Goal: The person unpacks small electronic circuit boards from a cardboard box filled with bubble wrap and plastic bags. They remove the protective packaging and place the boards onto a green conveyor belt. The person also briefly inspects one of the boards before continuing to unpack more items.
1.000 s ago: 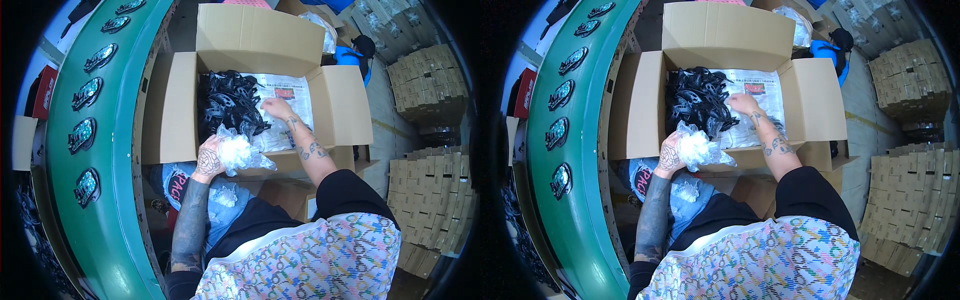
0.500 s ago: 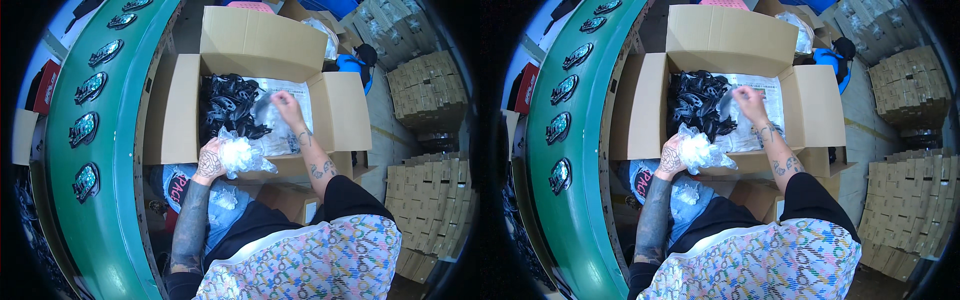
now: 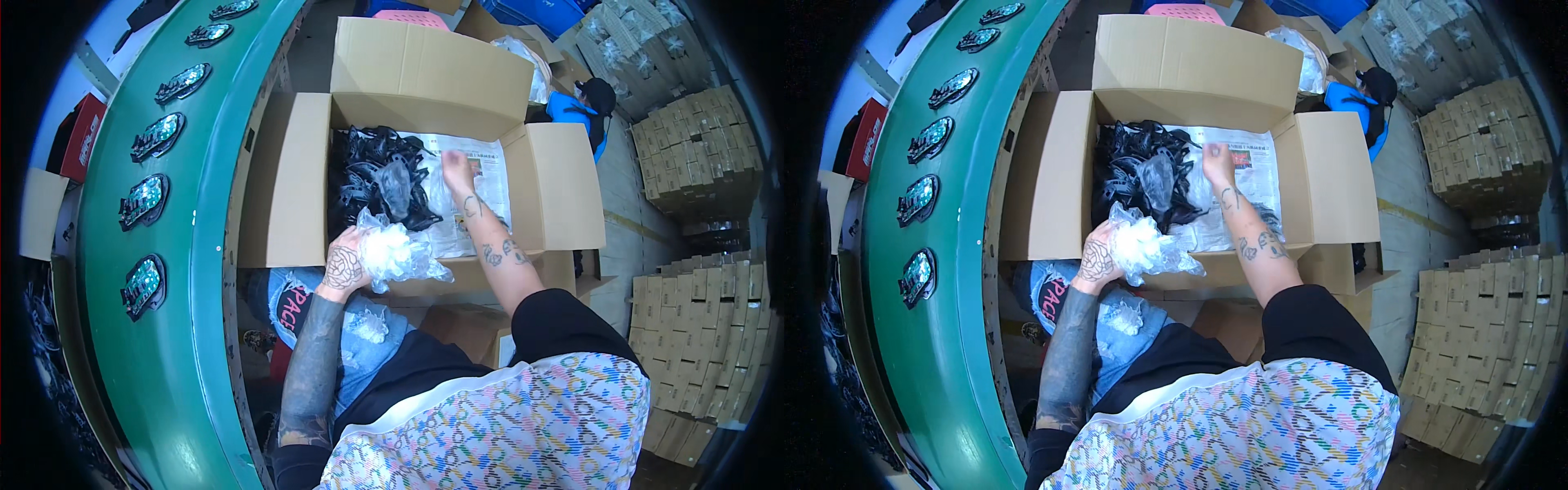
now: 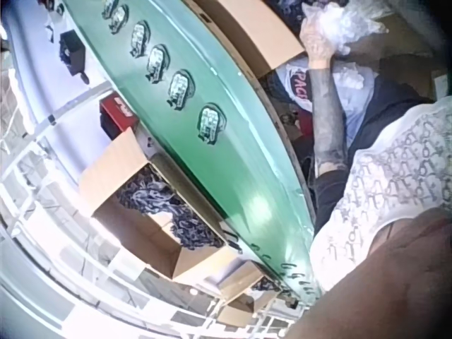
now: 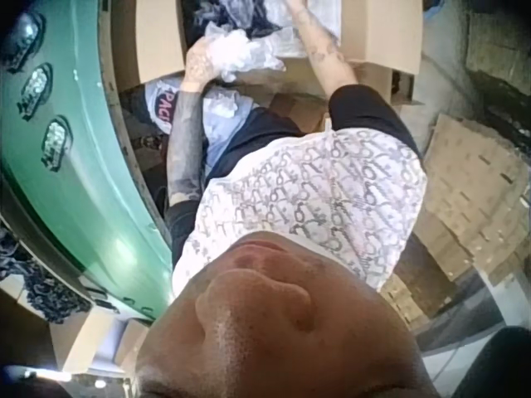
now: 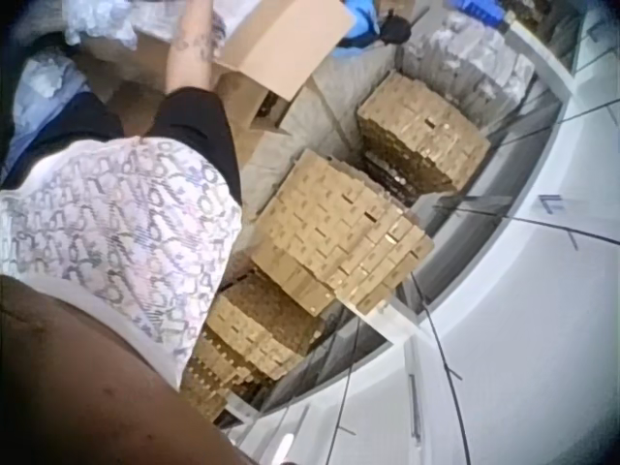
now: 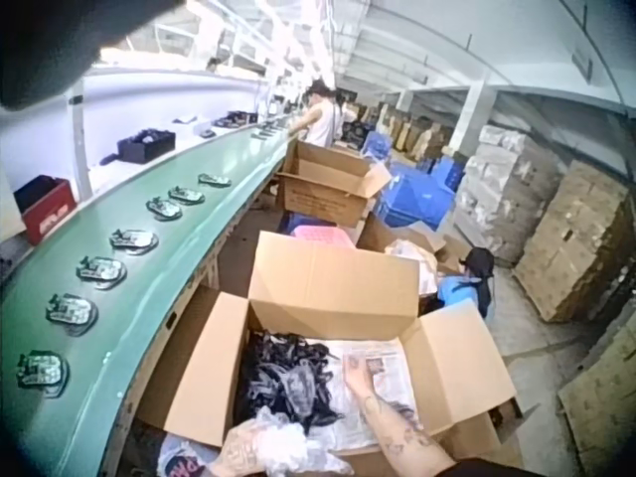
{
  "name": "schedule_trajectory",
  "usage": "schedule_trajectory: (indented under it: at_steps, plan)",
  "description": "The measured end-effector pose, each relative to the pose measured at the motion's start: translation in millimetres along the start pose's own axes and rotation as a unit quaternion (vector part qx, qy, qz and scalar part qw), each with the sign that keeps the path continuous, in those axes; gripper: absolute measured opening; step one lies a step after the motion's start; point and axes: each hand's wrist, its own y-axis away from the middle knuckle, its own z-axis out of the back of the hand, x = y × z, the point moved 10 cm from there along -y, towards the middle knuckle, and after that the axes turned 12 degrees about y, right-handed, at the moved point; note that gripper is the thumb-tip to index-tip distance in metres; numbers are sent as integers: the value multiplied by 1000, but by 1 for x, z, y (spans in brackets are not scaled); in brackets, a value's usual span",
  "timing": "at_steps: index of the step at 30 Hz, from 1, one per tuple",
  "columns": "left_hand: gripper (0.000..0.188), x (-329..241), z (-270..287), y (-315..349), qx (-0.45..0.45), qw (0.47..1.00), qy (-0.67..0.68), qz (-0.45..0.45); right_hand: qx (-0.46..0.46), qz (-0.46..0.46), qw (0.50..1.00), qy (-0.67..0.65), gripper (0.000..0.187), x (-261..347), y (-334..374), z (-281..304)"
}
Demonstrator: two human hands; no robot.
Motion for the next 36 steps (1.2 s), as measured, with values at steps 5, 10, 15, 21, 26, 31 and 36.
schedule_trajectory:
  at_steps: [5,10,15,21,26,31,36]
  plan:
    - [32,17,11,14,-24,999,-7,47,408,3,905,116,39,18,100,-75]
    - [32,17,7,21,-22,999,-19,19,457,-28,847,270,67,27,128,-76]
    - [30,10,3,18,-34,999,0,11,392,139,889,193,38,41,130,-85]
    - [29,11,11,26,-55,998,1,-7,269,202,937,94,42,115,115,-38]
    - [31,15,6,26,-39,999,-1,17,283,125,950,-34,47,132,79,-5]
    - [30,21,1,30,-24,999,-24,14,323,15,933,-161,38,145,67,29]
    - [33,18,2,28,-10,999,-30,23,298,23,926,-229,30,168,66,51]
